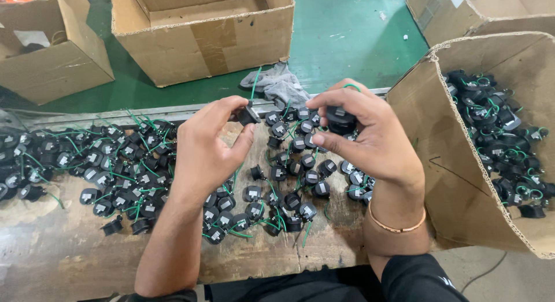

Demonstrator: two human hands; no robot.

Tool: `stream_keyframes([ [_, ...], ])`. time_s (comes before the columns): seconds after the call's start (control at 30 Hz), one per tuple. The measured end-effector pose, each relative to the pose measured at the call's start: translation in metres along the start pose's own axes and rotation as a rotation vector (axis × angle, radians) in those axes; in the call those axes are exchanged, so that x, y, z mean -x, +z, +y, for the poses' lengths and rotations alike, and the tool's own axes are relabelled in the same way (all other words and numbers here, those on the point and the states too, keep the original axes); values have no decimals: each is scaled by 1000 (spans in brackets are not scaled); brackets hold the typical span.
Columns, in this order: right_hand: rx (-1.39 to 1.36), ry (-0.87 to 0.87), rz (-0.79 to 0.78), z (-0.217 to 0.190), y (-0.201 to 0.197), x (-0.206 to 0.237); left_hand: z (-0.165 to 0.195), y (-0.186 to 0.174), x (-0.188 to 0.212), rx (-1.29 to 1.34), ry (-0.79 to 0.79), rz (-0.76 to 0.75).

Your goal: The person picks up black plug-shaped components with green wires from the workbench, twists and coils the wire around each component by hand, and places the finished pieces into a cardboard box beside the bench. They occasionally gather loose components from the bench and continue coiling one piece at a time.

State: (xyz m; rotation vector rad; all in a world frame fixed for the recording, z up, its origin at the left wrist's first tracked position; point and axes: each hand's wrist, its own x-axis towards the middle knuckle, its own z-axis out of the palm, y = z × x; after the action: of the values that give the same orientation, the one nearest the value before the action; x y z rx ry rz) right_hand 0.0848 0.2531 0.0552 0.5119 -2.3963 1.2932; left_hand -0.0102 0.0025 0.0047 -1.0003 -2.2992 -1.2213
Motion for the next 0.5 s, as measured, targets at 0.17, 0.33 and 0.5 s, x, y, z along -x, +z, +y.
stream_keyframes([
  [0.17, 93, 15, -173, 1, 17, -13, 15, 15, 7, 134, 287, 254],
  [0.33, -7, -247, -166, 9, 41, -17, 17, 27, 9, 188, 410, 232],
  [0.5, -63, -125, -138, 15, 48, -14, 14, 10, 8, 145, 447, 180],
])
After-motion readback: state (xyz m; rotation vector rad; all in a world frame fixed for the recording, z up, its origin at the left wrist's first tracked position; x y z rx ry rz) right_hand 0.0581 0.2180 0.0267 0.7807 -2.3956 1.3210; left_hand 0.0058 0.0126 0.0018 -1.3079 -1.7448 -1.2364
